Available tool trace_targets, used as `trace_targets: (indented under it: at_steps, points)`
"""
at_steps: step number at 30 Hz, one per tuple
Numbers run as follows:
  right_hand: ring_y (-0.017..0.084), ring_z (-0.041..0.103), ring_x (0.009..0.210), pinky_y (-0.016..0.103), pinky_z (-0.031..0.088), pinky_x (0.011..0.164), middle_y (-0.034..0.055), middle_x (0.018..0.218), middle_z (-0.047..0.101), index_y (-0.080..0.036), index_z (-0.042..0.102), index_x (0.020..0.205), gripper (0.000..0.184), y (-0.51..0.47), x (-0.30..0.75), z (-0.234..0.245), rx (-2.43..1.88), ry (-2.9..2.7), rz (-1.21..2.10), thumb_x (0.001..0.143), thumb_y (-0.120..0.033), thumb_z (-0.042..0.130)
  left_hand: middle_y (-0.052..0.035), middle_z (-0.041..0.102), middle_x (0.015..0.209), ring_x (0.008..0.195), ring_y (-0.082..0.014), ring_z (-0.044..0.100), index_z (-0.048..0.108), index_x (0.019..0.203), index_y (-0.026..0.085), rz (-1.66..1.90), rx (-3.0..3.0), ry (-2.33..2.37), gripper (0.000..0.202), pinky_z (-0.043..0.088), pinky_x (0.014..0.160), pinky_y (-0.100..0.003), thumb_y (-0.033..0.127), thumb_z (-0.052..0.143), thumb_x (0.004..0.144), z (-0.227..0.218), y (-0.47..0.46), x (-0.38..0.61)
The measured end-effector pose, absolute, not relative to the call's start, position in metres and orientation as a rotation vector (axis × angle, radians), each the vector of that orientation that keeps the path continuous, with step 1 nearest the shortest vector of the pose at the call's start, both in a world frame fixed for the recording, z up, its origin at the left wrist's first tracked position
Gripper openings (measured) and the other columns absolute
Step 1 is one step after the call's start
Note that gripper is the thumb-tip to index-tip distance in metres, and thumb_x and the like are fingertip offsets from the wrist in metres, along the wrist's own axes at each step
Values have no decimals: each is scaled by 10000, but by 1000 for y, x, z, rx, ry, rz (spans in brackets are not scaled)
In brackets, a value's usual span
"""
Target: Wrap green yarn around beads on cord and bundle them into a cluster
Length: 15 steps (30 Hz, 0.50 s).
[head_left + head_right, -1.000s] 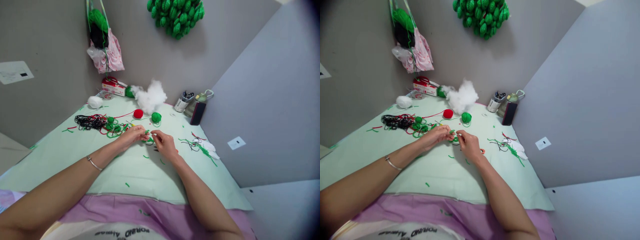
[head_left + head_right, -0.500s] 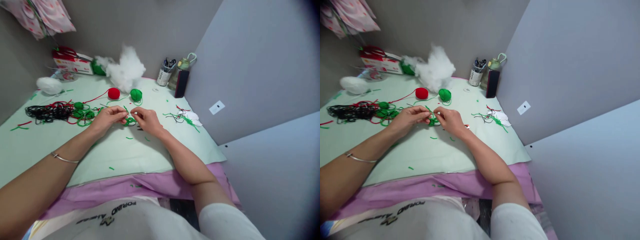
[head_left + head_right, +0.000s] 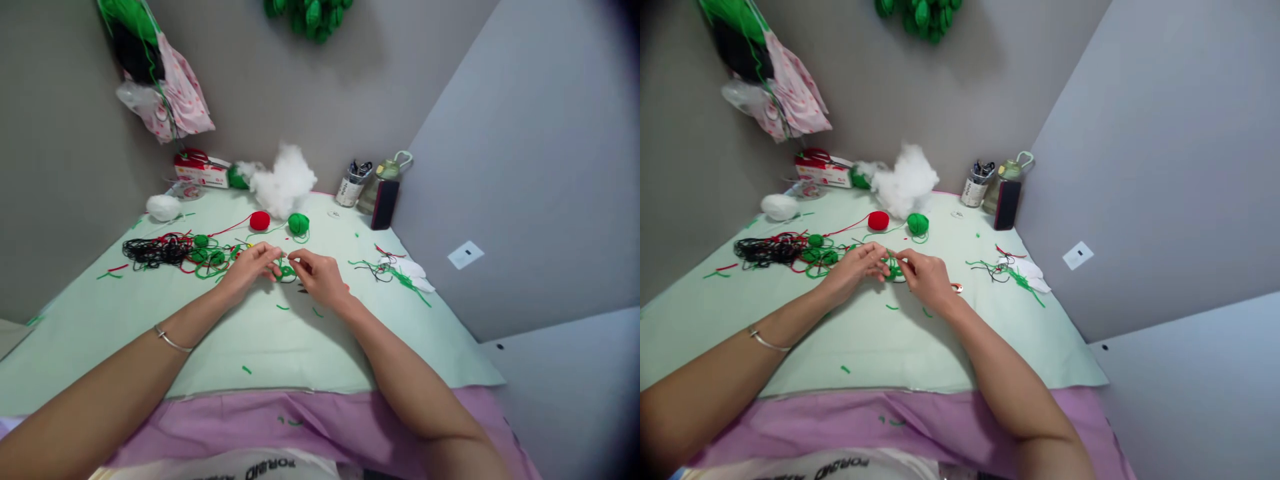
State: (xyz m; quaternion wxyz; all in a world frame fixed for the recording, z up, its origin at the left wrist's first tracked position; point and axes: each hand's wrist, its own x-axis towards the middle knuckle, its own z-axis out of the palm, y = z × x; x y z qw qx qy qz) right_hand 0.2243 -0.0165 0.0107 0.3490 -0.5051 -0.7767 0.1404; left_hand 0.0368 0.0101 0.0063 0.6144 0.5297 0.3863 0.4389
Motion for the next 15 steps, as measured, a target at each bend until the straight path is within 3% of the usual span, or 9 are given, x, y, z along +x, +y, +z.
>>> trace_targets:
  at_steps: [6,12,15]
  points:
    - [117,437,516,226,347,588,-24,604,591,-209,702,989,221,-19,221,9,-1309,-2048,366,956,-303,504,-11,666,688,648,-139,644,608,823,164,1056,1227,876,415,545,686,-283,507,813,707,1,12,34]
    - [118,449,517,228,353,595,-27,602,585,-210,701,985,213,-18,221,7,-1323,-2034,362,952,-288,506,-29,683,861,708,-140,654,630,889,159,1108,1167,884,425,559,694,-300,538,766,753,4,13,33]
    - [117,457,515,228,356,600,-31,592,573,-210,698,982,210,-19,220,8,-1318,-2042,390,952,-284,504,-16,674,801,701,-147,651,661,899,160,1062,1212,893,427,549,718,-307,510,813,706,7,12,33]
